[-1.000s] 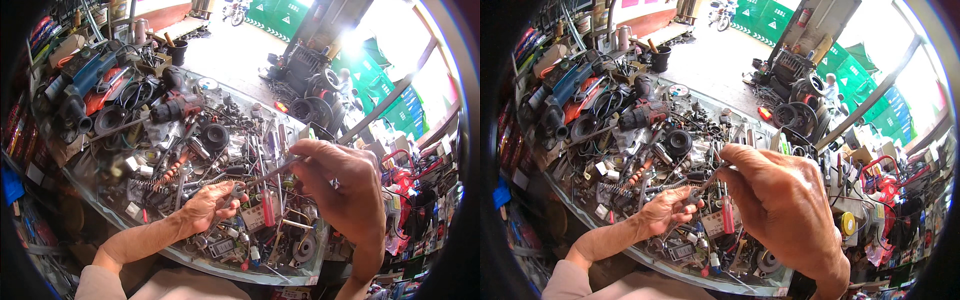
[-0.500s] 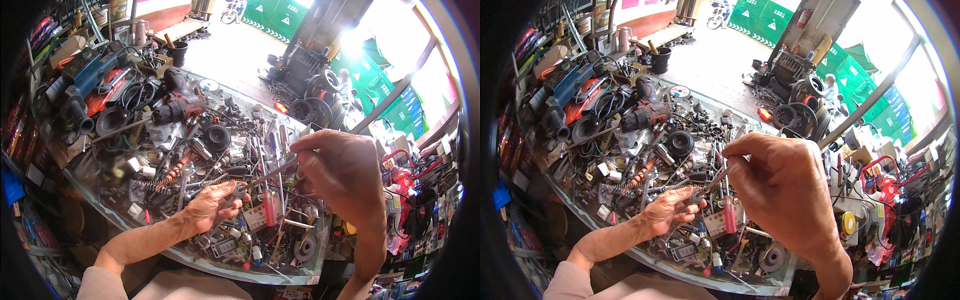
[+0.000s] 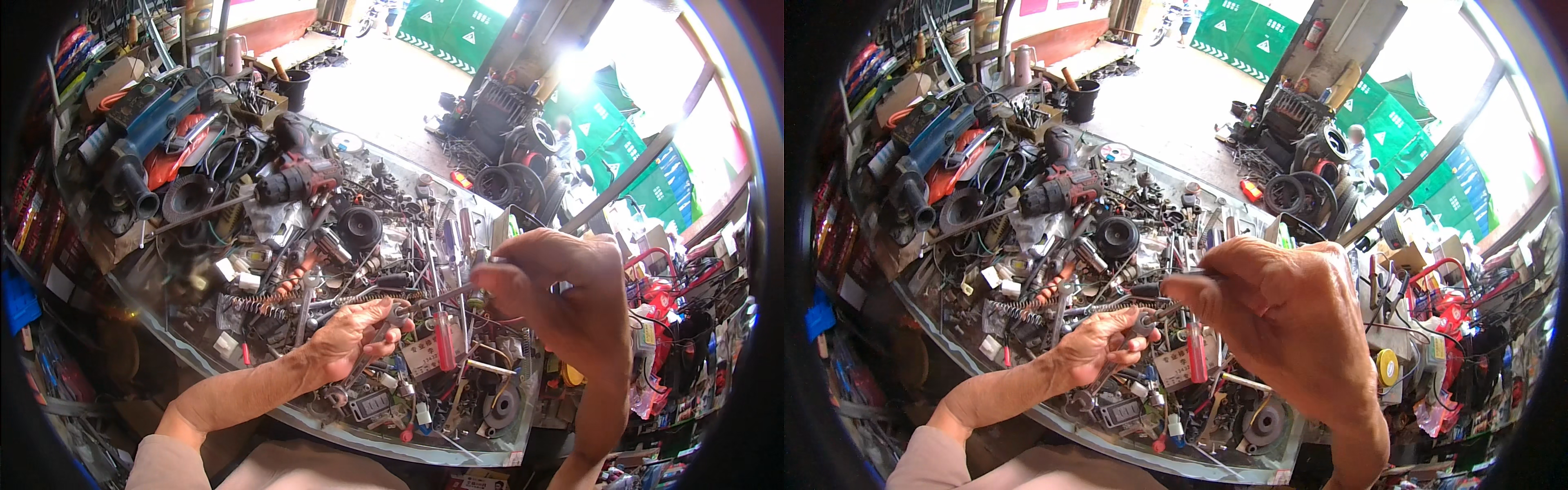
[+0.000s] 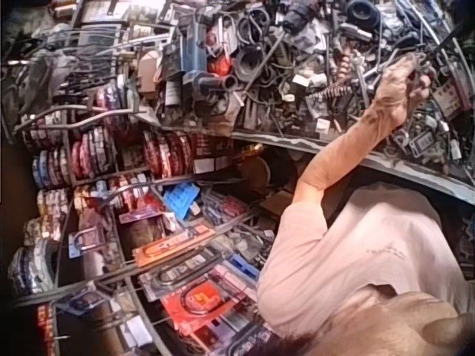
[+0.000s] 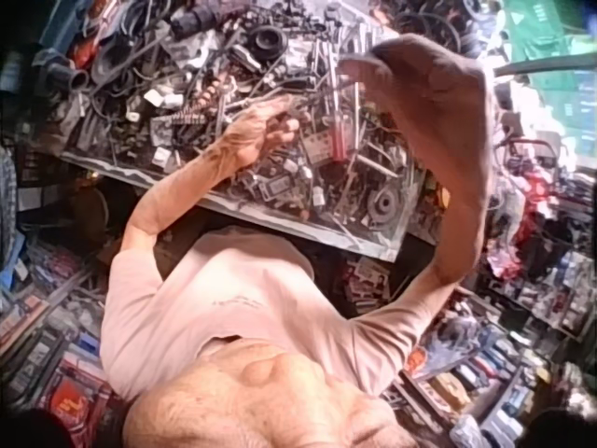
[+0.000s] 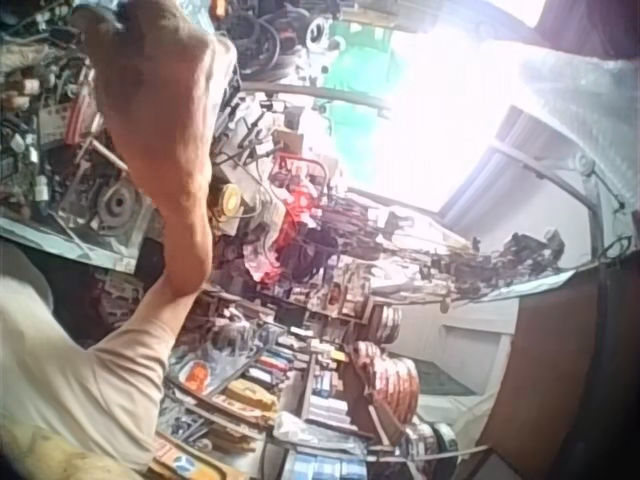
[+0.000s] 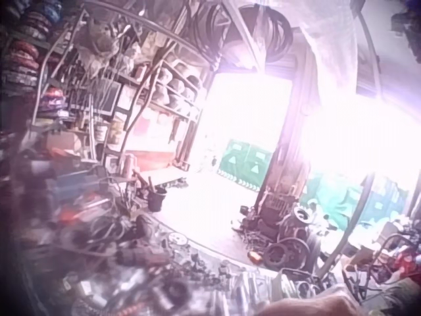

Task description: The person works at a cluttered workbench, using a screwdriver to manipulate a small mechanical component. They repeatedly pick up, adjust, and place down the part and tools, seemingly attempting to disassemble or fix the item. The workspace is filled with various tools and spare parts.

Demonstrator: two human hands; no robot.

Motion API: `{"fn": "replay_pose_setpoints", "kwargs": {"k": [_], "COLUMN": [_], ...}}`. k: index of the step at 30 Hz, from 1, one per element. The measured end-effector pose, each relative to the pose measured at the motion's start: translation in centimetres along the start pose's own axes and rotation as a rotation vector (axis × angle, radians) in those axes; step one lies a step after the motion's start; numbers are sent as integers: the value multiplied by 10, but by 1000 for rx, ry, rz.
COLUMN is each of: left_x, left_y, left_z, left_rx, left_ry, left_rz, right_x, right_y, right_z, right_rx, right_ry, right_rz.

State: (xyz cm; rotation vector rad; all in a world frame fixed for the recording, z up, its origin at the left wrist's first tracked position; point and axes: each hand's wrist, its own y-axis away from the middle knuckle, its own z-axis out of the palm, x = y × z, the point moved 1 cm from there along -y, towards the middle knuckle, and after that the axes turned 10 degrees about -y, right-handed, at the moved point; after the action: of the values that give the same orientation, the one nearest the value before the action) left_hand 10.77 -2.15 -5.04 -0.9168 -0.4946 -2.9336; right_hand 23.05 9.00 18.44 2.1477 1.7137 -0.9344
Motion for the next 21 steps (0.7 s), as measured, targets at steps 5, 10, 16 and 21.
{"fn": "replay_pose_setpoints", "kwargs": {"k": [5,10,16,21], "left_x": [2,-1,1,2], "left_y": [1,0,1,2], "left_z": [4,-1,1,5], "left_rx": [4,2,4,24], "left_ry": [-7,3,3,-17], "left_rz": [-14,-3,-3,-7], "right_x": [13,19,40,60], "right_y": [-1,-7,1,12], "right_z": [8,16,21,39], "right_rx": [173,221,395,249], "right_ry": [-179,-836,-831,-1228], "right_rz": [141,407,288,128]}}
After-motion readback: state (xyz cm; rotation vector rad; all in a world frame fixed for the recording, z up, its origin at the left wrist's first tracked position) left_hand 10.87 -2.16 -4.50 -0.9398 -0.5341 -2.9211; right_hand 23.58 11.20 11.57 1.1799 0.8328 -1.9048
